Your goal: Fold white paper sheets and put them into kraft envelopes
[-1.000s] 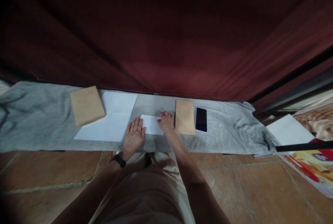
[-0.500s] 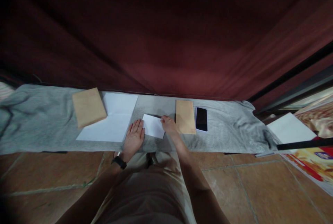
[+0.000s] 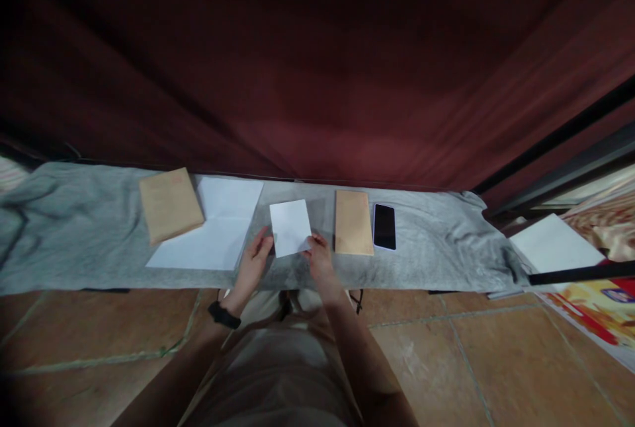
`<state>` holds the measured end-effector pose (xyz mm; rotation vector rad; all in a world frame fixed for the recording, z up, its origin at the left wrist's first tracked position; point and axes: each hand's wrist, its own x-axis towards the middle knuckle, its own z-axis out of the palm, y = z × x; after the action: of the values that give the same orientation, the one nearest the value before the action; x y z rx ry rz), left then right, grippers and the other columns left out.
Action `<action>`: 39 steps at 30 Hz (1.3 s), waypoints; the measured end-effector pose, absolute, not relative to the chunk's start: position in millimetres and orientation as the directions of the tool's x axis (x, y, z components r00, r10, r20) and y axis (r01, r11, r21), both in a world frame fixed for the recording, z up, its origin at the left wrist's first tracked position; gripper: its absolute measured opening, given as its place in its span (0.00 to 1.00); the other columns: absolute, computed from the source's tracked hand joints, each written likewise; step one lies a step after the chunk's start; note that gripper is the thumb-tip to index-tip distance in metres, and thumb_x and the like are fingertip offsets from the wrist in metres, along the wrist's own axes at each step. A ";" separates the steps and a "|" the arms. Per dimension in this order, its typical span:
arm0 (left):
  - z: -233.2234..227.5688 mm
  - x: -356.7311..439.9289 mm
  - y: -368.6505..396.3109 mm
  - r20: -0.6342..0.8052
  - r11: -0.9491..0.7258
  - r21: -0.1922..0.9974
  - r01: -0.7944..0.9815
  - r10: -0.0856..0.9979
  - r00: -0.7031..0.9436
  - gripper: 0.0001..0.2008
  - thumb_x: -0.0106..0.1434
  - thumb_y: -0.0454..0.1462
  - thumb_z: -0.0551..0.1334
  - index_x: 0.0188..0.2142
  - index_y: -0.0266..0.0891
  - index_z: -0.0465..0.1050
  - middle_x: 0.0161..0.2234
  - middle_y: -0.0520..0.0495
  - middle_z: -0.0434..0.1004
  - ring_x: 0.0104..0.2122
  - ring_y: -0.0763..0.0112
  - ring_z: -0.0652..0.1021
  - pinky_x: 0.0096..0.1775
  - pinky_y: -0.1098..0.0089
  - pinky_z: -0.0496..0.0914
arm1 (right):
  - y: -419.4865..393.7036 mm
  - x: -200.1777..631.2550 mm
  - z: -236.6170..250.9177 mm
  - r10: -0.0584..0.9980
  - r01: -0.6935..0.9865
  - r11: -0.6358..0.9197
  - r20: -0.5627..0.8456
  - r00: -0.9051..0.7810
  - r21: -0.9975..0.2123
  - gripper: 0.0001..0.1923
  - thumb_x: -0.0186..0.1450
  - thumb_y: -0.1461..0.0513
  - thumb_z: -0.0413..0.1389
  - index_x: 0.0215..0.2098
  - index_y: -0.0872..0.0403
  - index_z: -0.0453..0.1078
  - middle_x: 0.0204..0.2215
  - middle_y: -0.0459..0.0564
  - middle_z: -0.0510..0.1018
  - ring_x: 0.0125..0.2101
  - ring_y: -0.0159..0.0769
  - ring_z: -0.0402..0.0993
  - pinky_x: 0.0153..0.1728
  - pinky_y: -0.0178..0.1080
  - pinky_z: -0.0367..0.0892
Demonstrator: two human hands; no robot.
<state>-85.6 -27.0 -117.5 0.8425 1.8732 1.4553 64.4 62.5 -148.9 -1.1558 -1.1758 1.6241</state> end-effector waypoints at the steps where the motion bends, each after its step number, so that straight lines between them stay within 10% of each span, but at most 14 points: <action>1: -117.3 -81.5 -25.0 -0.097 0.178 0.981 0.080 0.801 -0.591 0.29 0.68 0.50 0.61 0.63 0.38 0.69 0.51 0.41 0.83 0.52 0.55 0.81 0.54 0.54 0.76 | 57.3 61.4 -149.1 0.941 -0.116 -0.266 -0.231 -0.249 -0.957 0.10 0.63 0.51 0.56 0.37 0.48 0.69 0.32 0.49 0.82 0.34 0.42 0.81 0.35 0.43 0.78; 13: -119.8 -97.4 -17.6 -0.164 0.155 0.986 -0.054 0.927 -0.337 0.19 0.51 0.50 0.72 0.36 0.39 0.82 0.31 0.46 0.84 0.30 0.62 0.82 0.34 0.62 0.78 | 53.5 71.2 -132.0 0.890 -0.152 -0.388 -0.327 -0.317 -0.909 0.19 0.58 0.48 0.64 0.41 0.51 0.74 0.38 0.54 0.86 0.38 0.47 0.84 0.38 0.47 0.80; 28: -134.1 -109.3 -8.4 -0.053 0.149 0.981 0.123 0.821 -0.569 0.29 0.60 0.35 0.61 0.62 0.37 0.68 0.24 0.57 0.69 0.24 0.70 0.73 0.32 0.67 0.72 | 46.9 64.3 -134.2 0.845 -0.182 -0.490 -0.413 -0.341 -0.852 0.08 0.63 0.56 0.57 0.40 0.49 0.69 0.42 0.54 0.85 0.40 0.43 0.84 0.46 0.48 0.79; 39: -127.8 -138.6 16.5 0.012 0.257 0.820 0.512 0.886 -0.464 0.33 0.61 0.31 0.57 0.67 0.35 0.62 0.30 0.52 0.72 0.29 0.66 0.75 0.41 0.63 0.74 | 29.0 100.1 -107.5 0.574 0.078 -0.549 -0.443 -0.688 -0.832 0.25 0.60 0.43 0.65 0.38 0.56 0.78 0.36 0.57 0.85 0.31 0.39 0.82 0.36 0.41 0.77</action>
<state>-138.6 16.5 -127.8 1.2660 2.0779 1.0928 100.1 29.0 -107.5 -1.0409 -1.2865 2.2966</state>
